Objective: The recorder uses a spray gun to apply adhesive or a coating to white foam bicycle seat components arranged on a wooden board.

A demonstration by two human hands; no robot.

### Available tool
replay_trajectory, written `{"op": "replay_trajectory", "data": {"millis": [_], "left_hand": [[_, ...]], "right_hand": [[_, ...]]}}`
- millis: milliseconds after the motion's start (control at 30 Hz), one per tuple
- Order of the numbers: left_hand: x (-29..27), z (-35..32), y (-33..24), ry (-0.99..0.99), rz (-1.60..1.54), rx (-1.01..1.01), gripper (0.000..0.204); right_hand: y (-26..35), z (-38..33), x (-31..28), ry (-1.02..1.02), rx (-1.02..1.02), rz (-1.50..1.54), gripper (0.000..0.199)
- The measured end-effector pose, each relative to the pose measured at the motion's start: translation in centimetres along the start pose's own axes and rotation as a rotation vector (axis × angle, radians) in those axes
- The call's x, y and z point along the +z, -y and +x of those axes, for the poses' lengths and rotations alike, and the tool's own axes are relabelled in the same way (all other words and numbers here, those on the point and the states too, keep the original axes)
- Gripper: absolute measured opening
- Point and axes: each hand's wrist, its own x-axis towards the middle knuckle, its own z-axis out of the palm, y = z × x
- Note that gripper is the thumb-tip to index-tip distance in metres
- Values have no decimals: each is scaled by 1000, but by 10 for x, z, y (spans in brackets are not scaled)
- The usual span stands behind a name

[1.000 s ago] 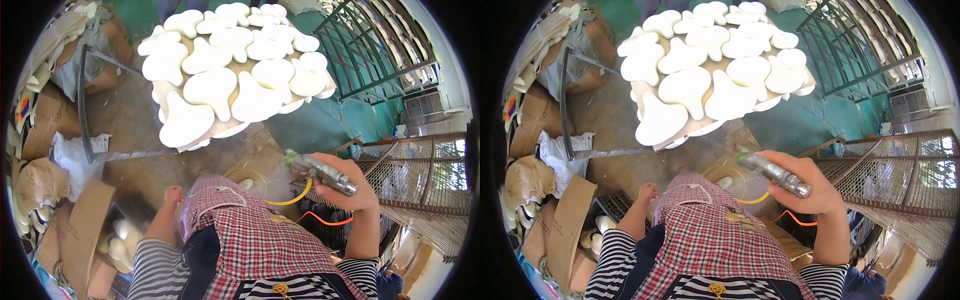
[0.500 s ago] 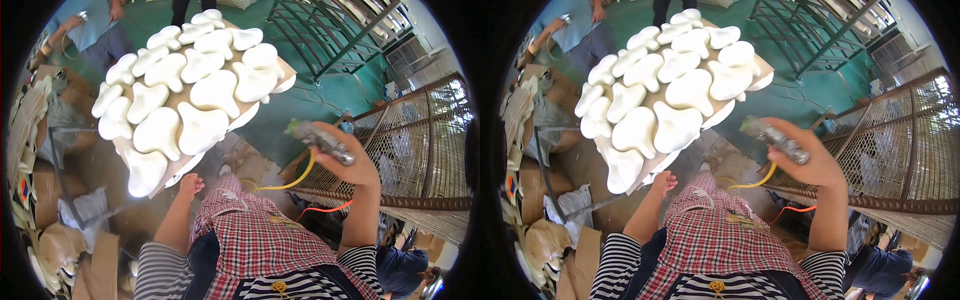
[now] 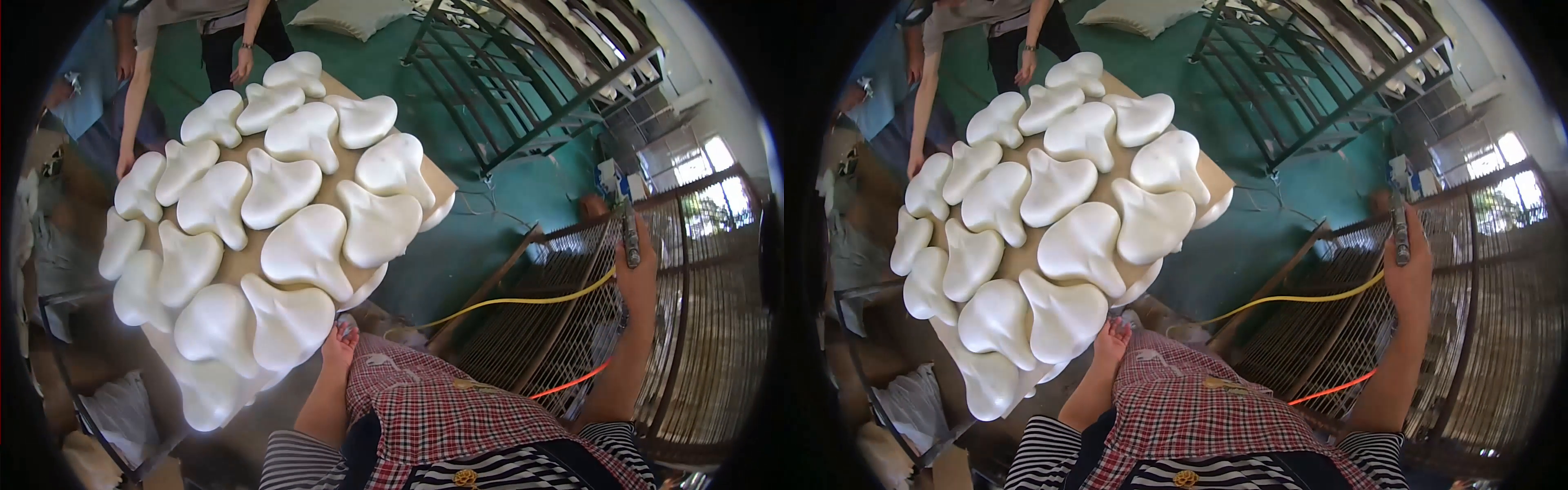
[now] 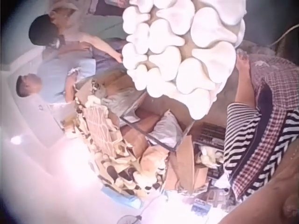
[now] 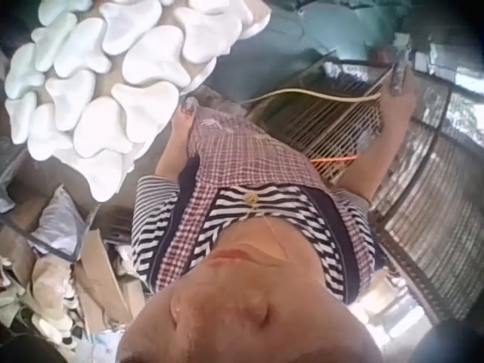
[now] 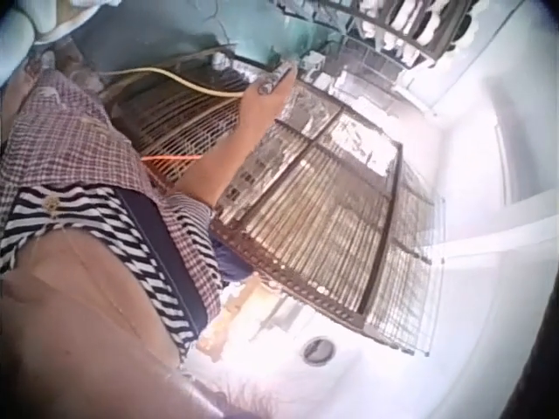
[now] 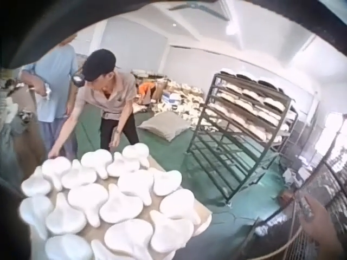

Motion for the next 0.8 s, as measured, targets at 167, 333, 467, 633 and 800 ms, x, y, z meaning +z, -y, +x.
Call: {"op": "replay_trajectory", "data": {"millis": [167,333,467,633,800], "left_hand": [[17,19,19,-61,-244,226,31],[26,43,21,-129,-565,274,28],[25,51,14,-225,-706,422,27],[50,34,2,-366,-675,506,22],[42,15,1,-398,-519,620,19]], "right_hand": [[7,63,52,168,168,162,53],[-9,113,127,377,144,441,50],[-32,146,178,491,134,593,52],[-100,180,238,502,131,527,51],[-194,179,308,571,142,383,54]]}}
